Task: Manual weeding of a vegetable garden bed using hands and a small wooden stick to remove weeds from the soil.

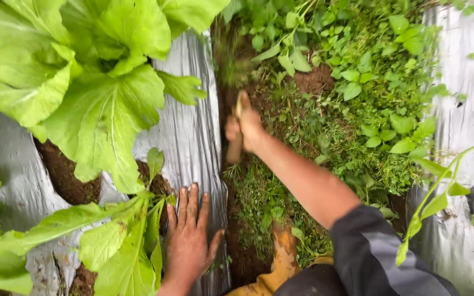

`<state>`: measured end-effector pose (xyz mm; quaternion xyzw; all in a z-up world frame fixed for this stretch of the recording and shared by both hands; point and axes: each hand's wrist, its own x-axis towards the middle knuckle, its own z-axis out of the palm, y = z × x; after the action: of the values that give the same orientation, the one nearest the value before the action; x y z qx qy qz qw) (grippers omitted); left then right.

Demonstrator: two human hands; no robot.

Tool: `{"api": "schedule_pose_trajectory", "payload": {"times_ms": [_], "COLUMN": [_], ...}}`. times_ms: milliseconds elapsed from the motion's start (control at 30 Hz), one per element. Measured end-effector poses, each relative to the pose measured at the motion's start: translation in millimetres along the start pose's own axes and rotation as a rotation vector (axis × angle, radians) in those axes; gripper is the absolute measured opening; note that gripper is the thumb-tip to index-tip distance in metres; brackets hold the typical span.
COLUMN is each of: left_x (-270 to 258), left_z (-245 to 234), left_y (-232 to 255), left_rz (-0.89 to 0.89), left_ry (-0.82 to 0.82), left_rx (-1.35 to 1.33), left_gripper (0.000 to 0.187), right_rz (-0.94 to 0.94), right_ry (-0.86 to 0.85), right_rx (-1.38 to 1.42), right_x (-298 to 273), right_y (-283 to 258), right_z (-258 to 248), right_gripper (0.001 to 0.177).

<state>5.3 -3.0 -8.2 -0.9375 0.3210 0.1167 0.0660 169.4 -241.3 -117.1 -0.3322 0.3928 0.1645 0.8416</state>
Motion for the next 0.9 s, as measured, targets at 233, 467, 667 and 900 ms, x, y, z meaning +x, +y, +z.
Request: {"api": "schedule_pose_trajectory", "payload": {"times_ms": [233,467,667,900], "left_x": [1,-1,-3,-6], "left_z": [1,-1,-1,2], "left_y": [-1,0,1,0], "left_rz": [0.004,0.002,-0.007,0.001], "left_ry": [0.057,0.010,0.000,-0.002], "left_rx": [0.087,0.043,0.005,0.027], "left_gripper": [0.100,0.093,0.089,0.090], "right_rz": [0.007,-0.003,0.213,-0.159], "right_ry": [0.184,0.191,0.152,0.407], "right_rx": [-0.023,0.195,-0.198,-0.265], "right_x": [16,66,-51,42], "right_y": [-16,-26,47,-40], "right_z": [-20,1,-75,-29], "right_gripper": [0.055,0.038,0.031,0.050]}}
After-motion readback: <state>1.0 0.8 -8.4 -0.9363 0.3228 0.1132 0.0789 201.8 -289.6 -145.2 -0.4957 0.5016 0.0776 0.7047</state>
